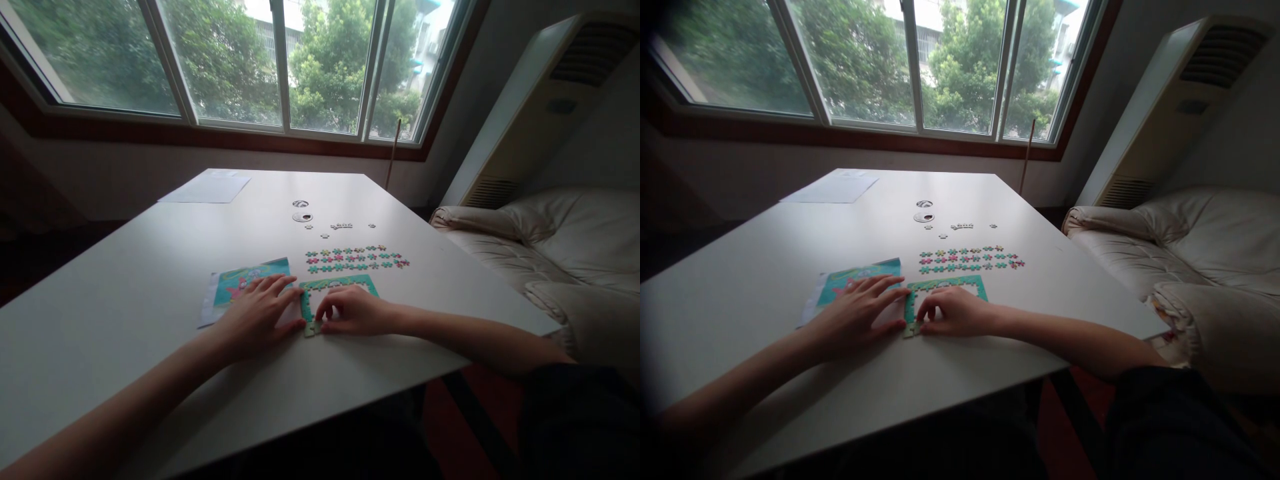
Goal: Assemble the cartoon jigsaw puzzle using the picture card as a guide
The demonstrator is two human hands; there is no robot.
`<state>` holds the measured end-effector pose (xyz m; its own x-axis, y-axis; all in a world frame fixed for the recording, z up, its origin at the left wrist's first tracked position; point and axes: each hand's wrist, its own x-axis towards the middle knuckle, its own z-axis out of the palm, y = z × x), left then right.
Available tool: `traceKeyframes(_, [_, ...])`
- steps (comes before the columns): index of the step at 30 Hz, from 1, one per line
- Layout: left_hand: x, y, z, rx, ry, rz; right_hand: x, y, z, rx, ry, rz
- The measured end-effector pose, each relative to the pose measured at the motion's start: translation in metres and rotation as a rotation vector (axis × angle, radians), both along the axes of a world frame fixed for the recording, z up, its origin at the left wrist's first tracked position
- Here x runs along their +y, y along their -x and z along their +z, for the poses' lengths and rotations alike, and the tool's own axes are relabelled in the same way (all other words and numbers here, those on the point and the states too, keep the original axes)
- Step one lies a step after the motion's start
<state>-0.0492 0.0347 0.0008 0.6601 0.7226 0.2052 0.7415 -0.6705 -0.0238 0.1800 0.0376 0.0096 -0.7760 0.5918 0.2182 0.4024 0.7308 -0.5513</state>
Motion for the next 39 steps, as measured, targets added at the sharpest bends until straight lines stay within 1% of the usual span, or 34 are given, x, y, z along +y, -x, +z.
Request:
traceKeyframes(17, [0.001,0.001,0.000,-0.014,-0.003,-0.023,0.000,-0.003,-0.005,-0.036,-0.069,0.004])
traceKeyframes(19, [0.001,0.002,0.000,-0.023,-0.002,-0.048,0.002,-0.006,-0.004,-0.036,-0.059,0.004])
traceKeyframes(22, [0.000,0.004,0.004,-0.036,0.025,-0.121,0.007,-0.014,0.002,-0.031,-0.072,0.012])
traceKeyframes(26, [-0.007,0.002,0.013,-0.076,0.094,-0.251,0.013,-0.023,0.009,-0.073,-0.109,0.005])
traceKeyframes(29, [-0.012,-0.001,0.018,-0.099,0.144,-0.330,0.015,-0.025,0.008,-0.093,-0.108,0.006])
traceKeyframes(36, [-0.016,-0.005,0.016,-0.082,0.117,-0.358,0.016,-0.023,0.003,-0.108,-0.086,0.035])
traceKeyframes(39, [-0.017,-0.008,0.016,-0.064,0.071,-0.360,0.016,-0.023,0.004,-0.107,-0.090,0.035])
